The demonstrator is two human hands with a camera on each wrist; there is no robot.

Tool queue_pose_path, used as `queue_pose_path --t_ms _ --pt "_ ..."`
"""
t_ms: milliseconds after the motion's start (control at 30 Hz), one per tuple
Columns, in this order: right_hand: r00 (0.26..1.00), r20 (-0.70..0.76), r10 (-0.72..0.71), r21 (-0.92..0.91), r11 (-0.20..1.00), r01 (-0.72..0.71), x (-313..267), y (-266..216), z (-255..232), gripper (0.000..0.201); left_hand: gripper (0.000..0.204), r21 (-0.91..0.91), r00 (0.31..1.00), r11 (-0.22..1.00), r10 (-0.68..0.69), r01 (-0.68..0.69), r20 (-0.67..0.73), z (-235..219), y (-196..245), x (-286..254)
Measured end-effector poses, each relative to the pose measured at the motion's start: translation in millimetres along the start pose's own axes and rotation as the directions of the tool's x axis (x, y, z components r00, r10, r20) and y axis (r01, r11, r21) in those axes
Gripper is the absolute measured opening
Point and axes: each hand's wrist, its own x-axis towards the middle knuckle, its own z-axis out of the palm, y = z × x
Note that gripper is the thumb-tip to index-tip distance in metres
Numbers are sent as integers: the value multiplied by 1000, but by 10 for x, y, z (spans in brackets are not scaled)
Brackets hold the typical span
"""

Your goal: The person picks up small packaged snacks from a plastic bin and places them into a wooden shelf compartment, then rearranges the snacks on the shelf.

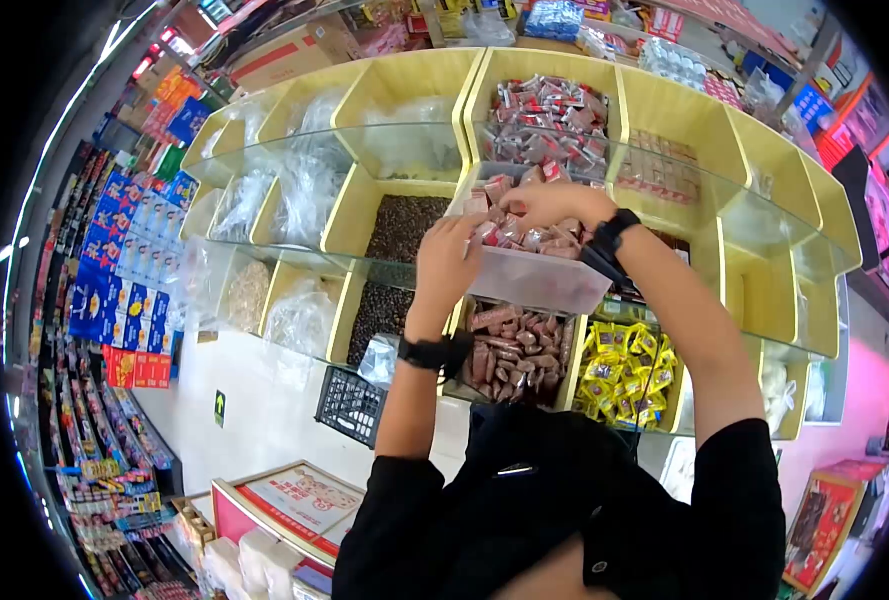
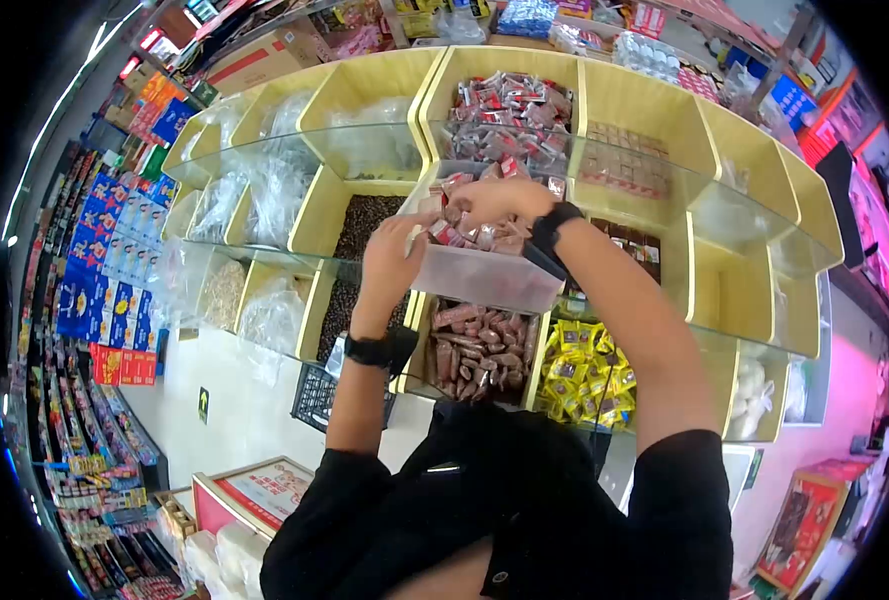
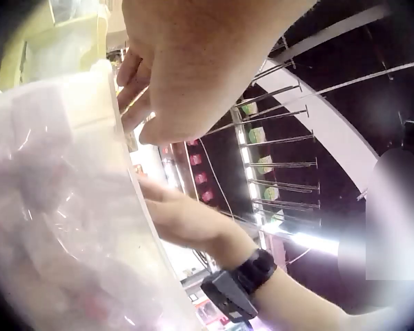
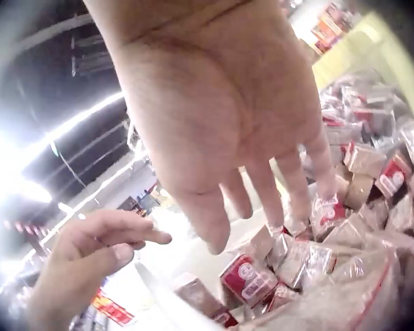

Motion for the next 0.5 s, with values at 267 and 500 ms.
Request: queue_pose_path --t_ms 267,500 --pt "978 208 33 -186 983 7 941 282 460 63 9 221 991 975 -49 20 123 310 -369 86" --pt "996 62 59 -161 986 -48 487 -54 374 43 16 244 952 960 -193 134 236 302 -281 168"
